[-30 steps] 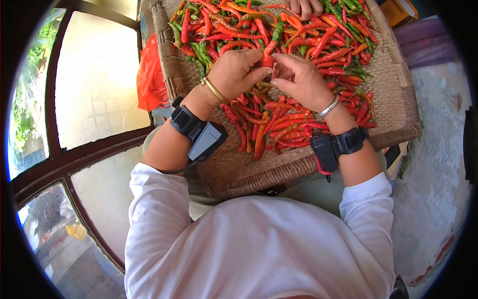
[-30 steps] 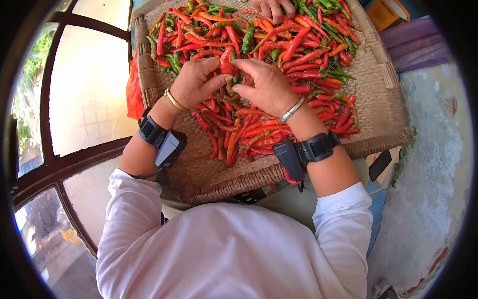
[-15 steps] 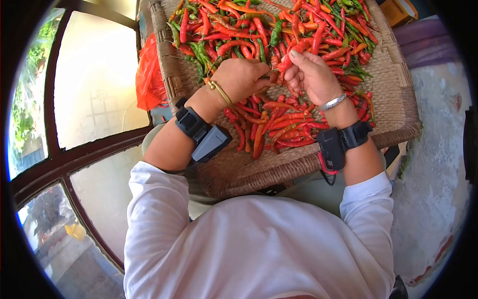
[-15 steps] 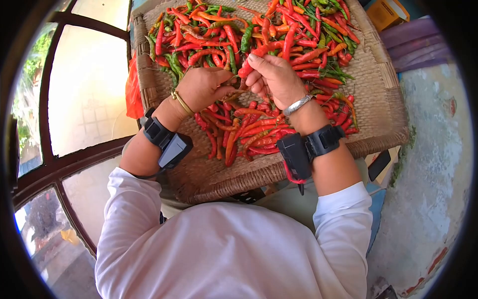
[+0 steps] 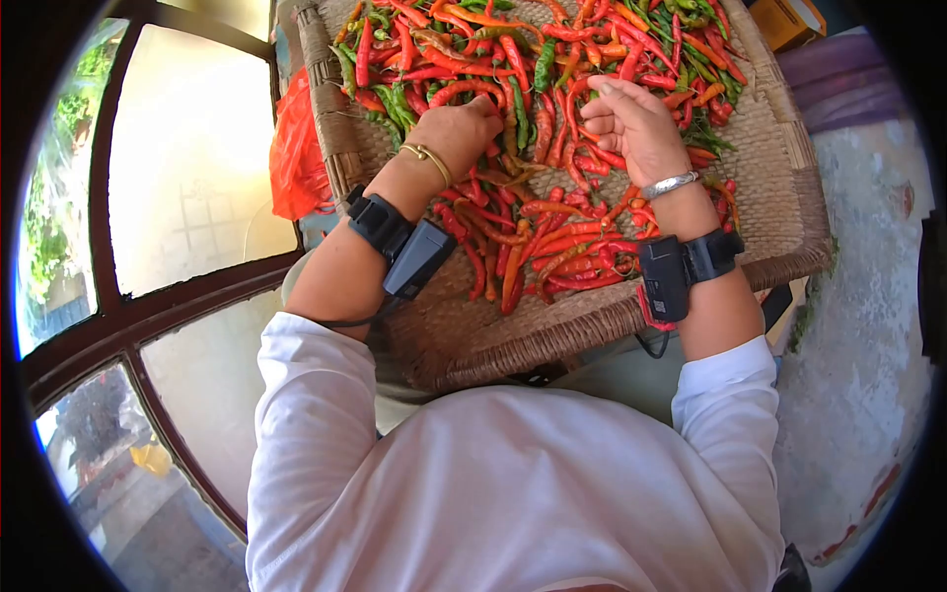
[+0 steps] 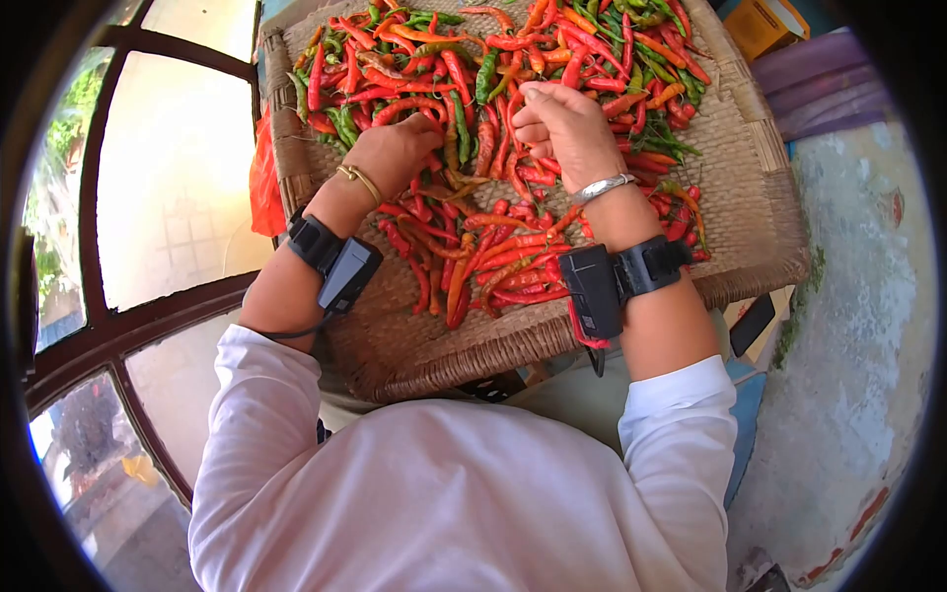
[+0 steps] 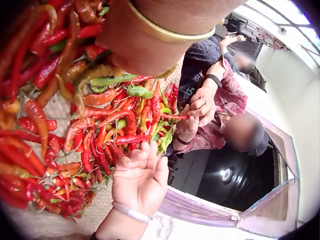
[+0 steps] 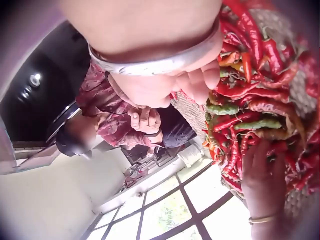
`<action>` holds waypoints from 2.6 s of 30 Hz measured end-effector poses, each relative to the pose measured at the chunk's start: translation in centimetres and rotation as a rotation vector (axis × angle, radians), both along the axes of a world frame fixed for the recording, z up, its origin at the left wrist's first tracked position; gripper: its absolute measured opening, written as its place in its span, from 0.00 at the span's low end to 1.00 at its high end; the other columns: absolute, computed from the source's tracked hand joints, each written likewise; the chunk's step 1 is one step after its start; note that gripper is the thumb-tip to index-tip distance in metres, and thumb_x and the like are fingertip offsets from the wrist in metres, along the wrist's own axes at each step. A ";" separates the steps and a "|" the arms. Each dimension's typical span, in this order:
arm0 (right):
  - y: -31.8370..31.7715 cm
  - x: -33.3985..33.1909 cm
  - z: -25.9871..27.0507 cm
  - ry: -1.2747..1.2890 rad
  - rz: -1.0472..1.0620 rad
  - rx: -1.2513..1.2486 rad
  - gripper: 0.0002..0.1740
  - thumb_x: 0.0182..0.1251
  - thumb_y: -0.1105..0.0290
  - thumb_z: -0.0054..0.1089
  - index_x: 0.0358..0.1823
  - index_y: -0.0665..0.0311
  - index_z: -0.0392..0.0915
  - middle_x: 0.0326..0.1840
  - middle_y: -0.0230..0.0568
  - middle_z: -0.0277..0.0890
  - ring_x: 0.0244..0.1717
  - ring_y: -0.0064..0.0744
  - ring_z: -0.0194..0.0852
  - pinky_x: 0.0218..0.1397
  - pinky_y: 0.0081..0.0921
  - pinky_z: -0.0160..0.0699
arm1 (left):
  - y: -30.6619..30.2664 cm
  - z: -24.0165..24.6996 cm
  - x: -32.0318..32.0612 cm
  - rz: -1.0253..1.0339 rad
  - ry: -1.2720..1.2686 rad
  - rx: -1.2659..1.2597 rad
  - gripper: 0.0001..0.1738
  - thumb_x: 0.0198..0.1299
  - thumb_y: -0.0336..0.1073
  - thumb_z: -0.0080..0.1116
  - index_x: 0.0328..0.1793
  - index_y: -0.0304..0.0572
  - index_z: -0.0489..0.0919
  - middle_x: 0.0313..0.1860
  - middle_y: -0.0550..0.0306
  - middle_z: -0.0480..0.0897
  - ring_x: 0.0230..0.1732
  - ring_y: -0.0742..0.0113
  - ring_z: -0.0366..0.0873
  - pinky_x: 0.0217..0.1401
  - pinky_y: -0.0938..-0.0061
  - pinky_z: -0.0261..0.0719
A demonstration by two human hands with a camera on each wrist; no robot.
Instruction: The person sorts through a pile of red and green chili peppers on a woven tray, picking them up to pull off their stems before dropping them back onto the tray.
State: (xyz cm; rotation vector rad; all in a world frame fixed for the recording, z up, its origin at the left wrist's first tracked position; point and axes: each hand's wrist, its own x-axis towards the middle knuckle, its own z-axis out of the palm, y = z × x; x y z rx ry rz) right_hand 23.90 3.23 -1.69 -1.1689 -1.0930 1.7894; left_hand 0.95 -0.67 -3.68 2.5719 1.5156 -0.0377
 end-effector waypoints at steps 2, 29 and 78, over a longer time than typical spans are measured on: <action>-0.8 -0.9 0.3 -0.018 0.084 0.033 0.18 0.62 0.62 0.51 0.47 0.68 0.71 0.28 0.33 0.74 0.25 0.17 0.71 0.24 0.12 0.69 | -0.1 0.3 0.7 0.002 0.011 0.001 0.20 0.42 0.34 0.61 0.46 0.49 0.75 0.42 0.57 0.73 0.34 0.57 0.78 0.31 0.67 0.77; -1.2 -1.0 0.1 -0.125 0.375 0.002 0.11 0.63 0.66 0.51 0.37 0.68 0.75 0.23 0.27 0.70 0.23 0.15 0.67 0.26 0.13 0.70 | -0.2 1.8 1.4 0.028 -0.374 0.183 0.13 0.49 0.39 0.58 0.42 0.49 0.75 0.28 0.58 0.78 0.27 0.57 0.77 0.26 0.68 0.75; 1.1 1.1 1.7 0.324 -0.083 -0.084 0.29 0.66 0.59 0.43 0.64 0.65 0.51 0.30 0.40 0.76 0.23 0.23 0.73 0.23 0.19 0.72 | 2.6 2.9 -0.9 0.427 0.079 0.166 0.12 0.53 0.35 0.48 0.44 0.45 0.72 0.34 0.53 0.77 0.31 0.57 0.79 0.28 0.65 0.77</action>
